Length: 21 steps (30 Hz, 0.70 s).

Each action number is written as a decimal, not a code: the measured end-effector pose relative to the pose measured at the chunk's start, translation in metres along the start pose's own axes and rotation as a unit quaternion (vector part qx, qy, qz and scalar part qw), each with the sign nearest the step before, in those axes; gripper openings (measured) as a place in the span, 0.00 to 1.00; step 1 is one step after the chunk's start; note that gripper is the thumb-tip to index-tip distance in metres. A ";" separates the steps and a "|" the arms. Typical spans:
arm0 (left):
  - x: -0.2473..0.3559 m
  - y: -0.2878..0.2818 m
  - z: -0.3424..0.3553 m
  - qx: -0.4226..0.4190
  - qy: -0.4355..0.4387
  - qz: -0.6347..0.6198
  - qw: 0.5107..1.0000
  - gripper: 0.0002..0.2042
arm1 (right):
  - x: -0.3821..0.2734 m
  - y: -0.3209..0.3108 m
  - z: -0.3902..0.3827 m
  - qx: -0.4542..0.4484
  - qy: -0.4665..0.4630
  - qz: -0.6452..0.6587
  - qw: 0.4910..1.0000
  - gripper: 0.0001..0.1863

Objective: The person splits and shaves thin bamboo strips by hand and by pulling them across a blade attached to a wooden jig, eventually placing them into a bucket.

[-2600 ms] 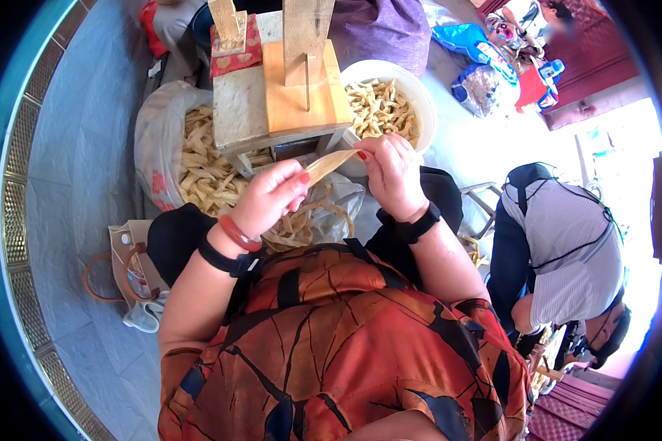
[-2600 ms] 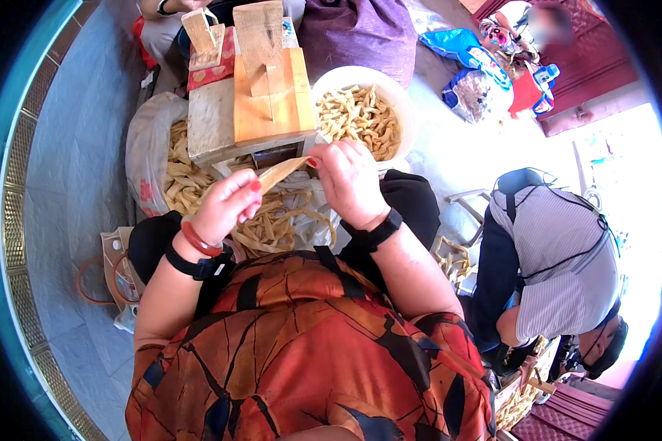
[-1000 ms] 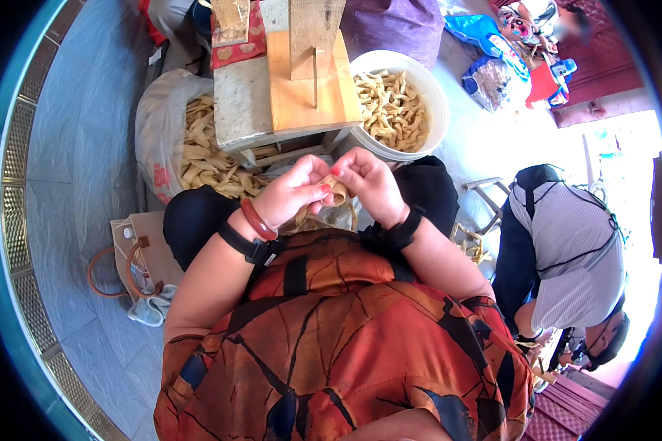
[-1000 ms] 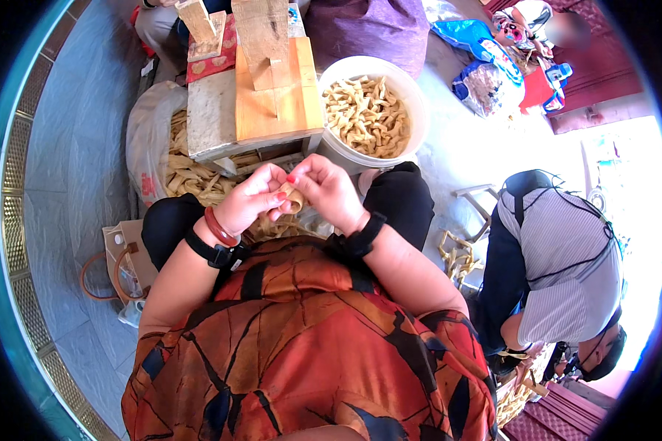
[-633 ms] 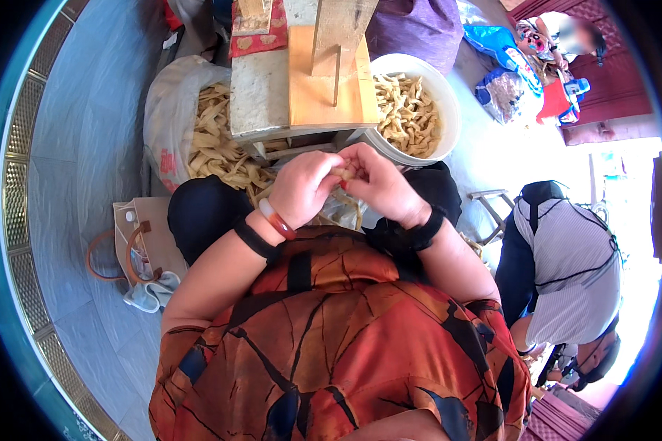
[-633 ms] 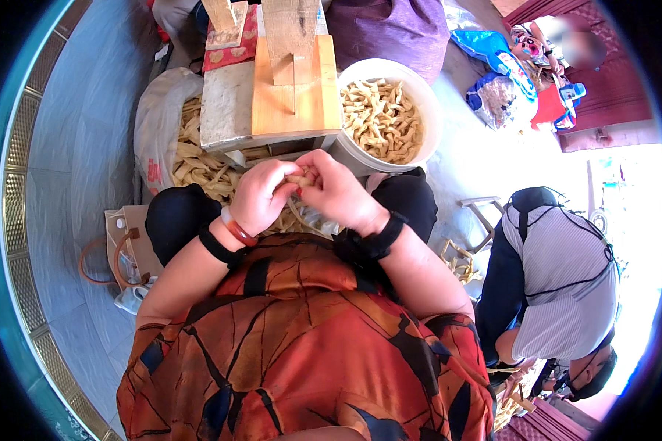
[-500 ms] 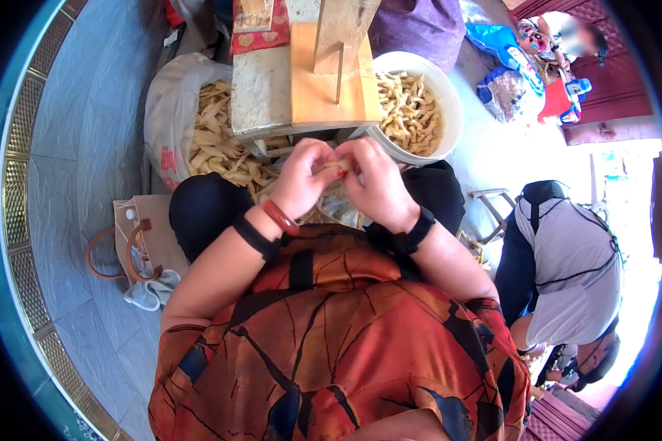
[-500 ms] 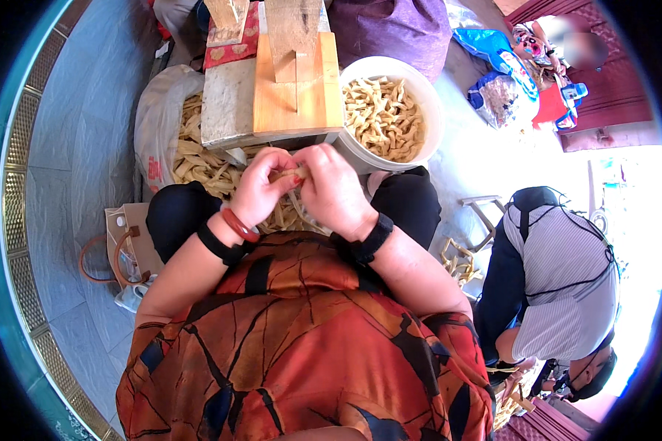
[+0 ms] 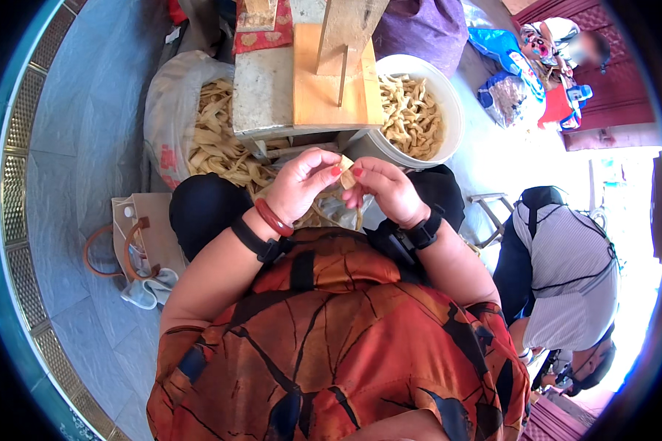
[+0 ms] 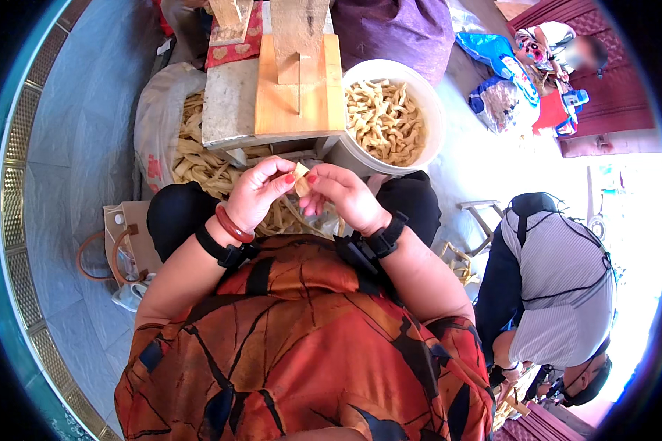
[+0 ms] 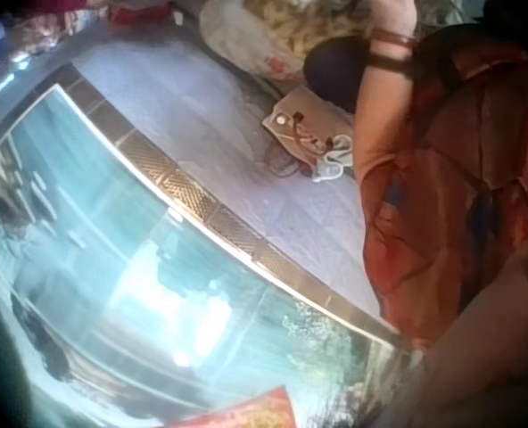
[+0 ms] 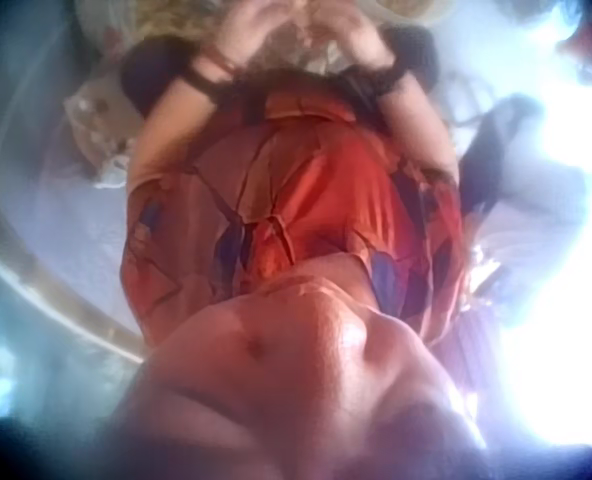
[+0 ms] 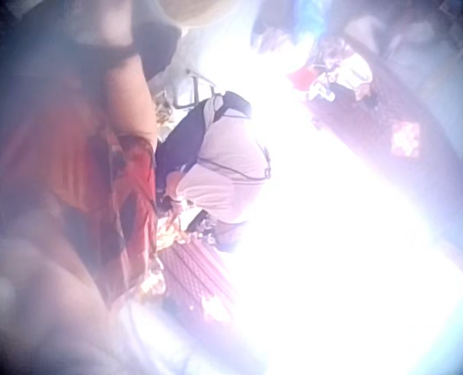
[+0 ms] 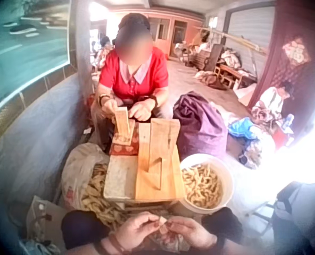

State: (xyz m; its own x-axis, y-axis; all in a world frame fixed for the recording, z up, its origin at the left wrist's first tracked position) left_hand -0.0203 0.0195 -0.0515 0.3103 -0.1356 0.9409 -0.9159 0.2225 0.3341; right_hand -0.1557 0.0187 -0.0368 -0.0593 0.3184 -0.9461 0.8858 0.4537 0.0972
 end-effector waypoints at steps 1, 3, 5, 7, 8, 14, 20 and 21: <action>0.002 -0.001 0.001 0.016 0.026 0.041 0.999 0.07 | -0.009 0.002 0.000 0.015 -0.056 -0.113 0.992 0.13; 0.000 -0.001 0.003 0.020 0.023 0.102 0.994 0.08 | -0.035 0.014 -0.005 0.090 -0.214 -0.420 0.877 0.14; 0.008 0.001 0.004 0.023 0.036 0.133 0.990 0.09 | -0.031 0.016 -0.002 0.078 -0.179 -0.316 0.928 0.15; 0.022 -0.017 0.010 0.104 0.088 0.191 0.972 0.09 | -0.029 0.020 -0.007 0.013 -0.037 -0.145 0.989 0.17; 0.030 -0.025 0.010 0.145 0.113 0.220 0.958 0.09 | -0.034 0.021 -0.014 -0.026 -0.020 -0.100 0.994 0.18; 0.051 -0.011 0.005 0.124 0.172 0.337 0.917 0.05 | -0.056 0.001 -0.014 0.070 -0.228 -0.268 0.933 0.05; 0.066 -0.001 0.005 0.105 0.149 0.292 0.939 0.04 | -0.087 0.028 -0.018 0.008 -0.274 -0.377 0.885 0.09; 0.063 -0.001 0.007 0.102 0.140 0.270 0.947 0.05 | -0.090 0.028 -0.019 0.010 -0.301 -0.369 0.879 0.08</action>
State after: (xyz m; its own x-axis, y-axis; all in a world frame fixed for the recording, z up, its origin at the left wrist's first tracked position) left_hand -0.0013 0.0040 0.0071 -0.1883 0.2121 0.9589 -0.9816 -0.0085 -0.1909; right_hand -0.1344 0.0186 0.0569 -0.3720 -0.5580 -0.7418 0.7170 0.3348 -0.6114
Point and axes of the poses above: each hand's wrist, its own z-axis towards the middle knuckle, its own y-axis out of the palm, x = y × z, the point moved 7 cm from there along z, towards the middle knuckle, and after that the axes turned 5 degrees about x, right-handed, at the moved point
